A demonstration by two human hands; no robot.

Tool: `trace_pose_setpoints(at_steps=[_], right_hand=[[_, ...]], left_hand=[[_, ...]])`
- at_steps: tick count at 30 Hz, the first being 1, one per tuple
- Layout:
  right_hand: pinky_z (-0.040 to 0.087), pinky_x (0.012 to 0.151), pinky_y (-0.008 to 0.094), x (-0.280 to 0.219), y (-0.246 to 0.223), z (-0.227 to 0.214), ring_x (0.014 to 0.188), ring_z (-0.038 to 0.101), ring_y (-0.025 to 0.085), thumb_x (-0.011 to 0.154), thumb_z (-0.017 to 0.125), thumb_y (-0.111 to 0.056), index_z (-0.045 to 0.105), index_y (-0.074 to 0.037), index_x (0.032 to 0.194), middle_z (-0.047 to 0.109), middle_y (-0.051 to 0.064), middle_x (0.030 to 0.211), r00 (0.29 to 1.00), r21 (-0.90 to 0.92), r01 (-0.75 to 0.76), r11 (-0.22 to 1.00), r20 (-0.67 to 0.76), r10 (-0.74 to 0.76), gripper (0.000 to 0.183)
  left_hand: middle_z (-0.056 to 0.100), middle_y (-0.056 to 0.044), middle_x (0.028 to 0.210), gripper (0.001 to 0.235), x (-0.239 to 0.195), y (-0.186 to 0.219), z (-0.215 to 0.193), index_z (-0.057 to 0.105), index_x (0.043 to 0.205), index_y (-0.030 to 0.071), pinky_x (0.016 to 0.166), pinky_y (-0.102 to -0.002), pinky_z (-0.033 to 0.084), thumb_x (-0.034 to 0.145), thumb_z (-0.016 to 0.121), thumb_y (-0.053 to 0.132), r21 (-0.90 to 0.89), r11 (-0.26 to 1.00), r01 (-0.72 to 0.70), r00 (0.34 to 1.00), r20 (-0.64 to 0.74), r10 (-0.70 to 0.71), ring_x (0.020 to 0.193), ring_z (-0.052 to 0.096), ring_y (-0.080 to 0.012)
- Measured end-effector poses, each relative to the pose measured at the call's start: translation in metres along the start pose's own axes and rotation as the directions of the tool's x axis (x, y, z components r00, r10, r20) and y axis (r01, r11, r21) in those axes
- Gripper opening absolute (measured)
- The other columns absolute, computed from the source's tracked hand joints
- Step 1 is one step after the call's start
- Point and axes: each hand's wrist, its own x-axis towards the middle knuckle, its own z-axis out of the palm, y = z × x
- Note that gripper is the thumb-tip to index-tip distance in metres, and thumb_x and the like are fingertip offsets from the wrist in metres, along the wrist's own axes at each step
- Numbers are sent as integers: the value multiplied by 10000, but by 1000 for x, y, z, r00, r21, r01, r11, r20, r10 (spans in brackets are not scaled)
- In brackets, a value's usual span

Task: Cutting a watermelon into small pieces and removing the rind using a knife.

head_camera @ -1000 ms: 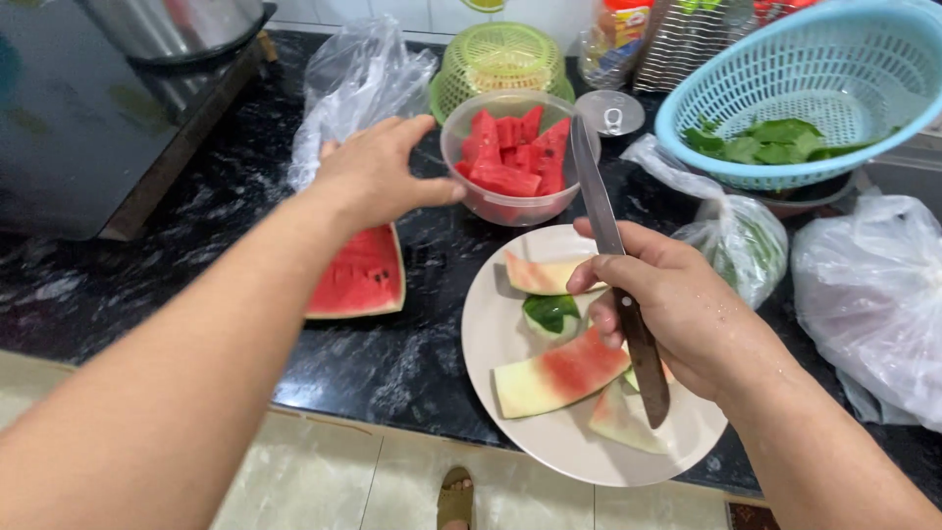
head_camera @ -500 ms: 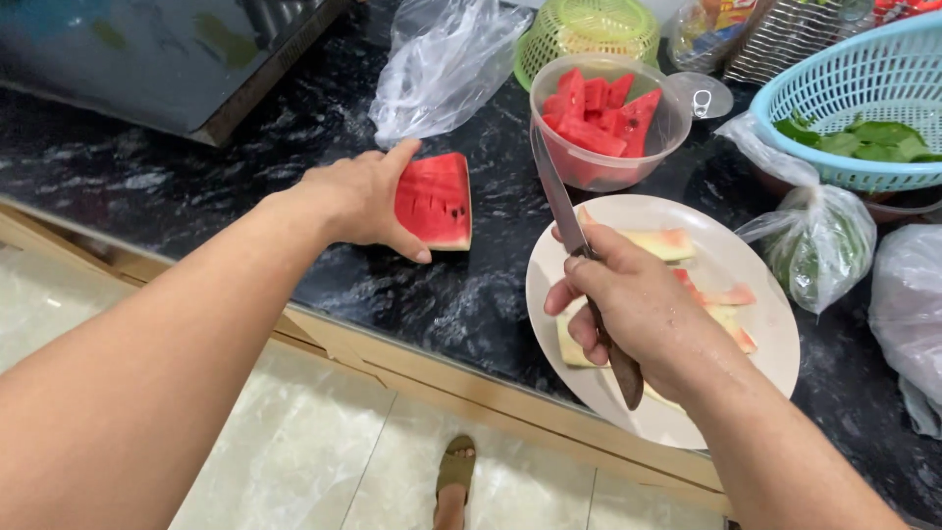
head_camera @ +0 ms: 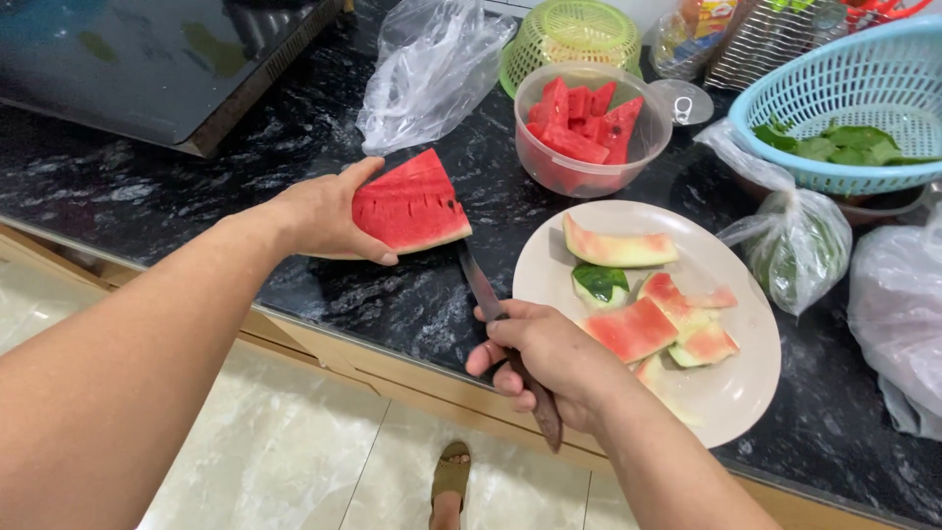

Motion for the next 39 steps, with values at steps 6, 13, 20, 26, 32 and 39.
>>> trace_pose_setpoints(at_steps=[6, 13, 20, 26, 32, 39], right_hand=[[327, 389, 252, 18, -7, 21, 493, 416, 107, 1011, 416, -125, 500, -106, 1247, 634, 118, 827, 1000, 123, -9, 992, 15, 7, 251], [286, 375, 237, 17, 0, 30, 482, 362, 86, 1017, 434, -144, 522, -106, 1253, 592, 76, 828, 997, 132, 72, 989, -12, -71, 255], [268, 352, 227, -20, -3, 28, 452, 342, 77, 997, 473, -134, 550, -84, 1231, 604, 81, 830, 978, 219, 196, 956, -116, -174, 252], [243, 328, 241, -58, 29, -28, 425, 348, 86, 998, 502, -169, 561, -149, 1289, 619, 91, 820, 945, 236, 257, 937, -263, -193, 297], [233, 323, 272, -103, 63, -113, 413, 349, 115, 1010, 514, -187, 582, -160, 1347, 634, 86, 806, 945, 87, 93, 992, -321, -60, 345], [244, 393, 300, -136, 35, -108, 456, 350, 125, 1044, 517, -219, 650, -149, 1253, 568, 51, 763, 830, -44, -113, 993, -553, 70, 257]], left_hand=[[633, -208, 1380, 1312, 7, -17, 7, 342, 1595, 146, 1081, -394, 472, 489, 929, 539, -442, 891, 105, 994, 24, -105, 1267, 617, -319], [691, -137, 1277, 1080, -5, -12, 13, 519, 1464, 20, 1016, -345, 497, 553, 934, 426, -705, 691, 163, 987, 109, -122, 1142, 674, -215], [749, -129, 1180, 846, -23, 25, -4, 568, 1357, 13, 1007, -340, 520, 619, 895, 267, -902, 420, 95, 995, 88, -35, 1087, 716, -198], [741, -136, 1182, 826, -15, 95, -8, 551, 1345, 1, 945, -349, 572, 622, 891, 213, -945, 326, 13, 985, 67, 156, 1056, 726, -201], [741, -133, 1154, 758, -15, 160, 14, 592, 1312, 8, 874, -360, 611, 634, 877, 193, -943, 296, 154, 941, 231, 248, 1003, 740, -210], [762, -120, 1100, 686, 8, 201, 33, 658, 1253, 24, 820, -367, 617, 618, 880, 163, -889, 446, 106, 920, 258, 296, 943, 748, -205]])
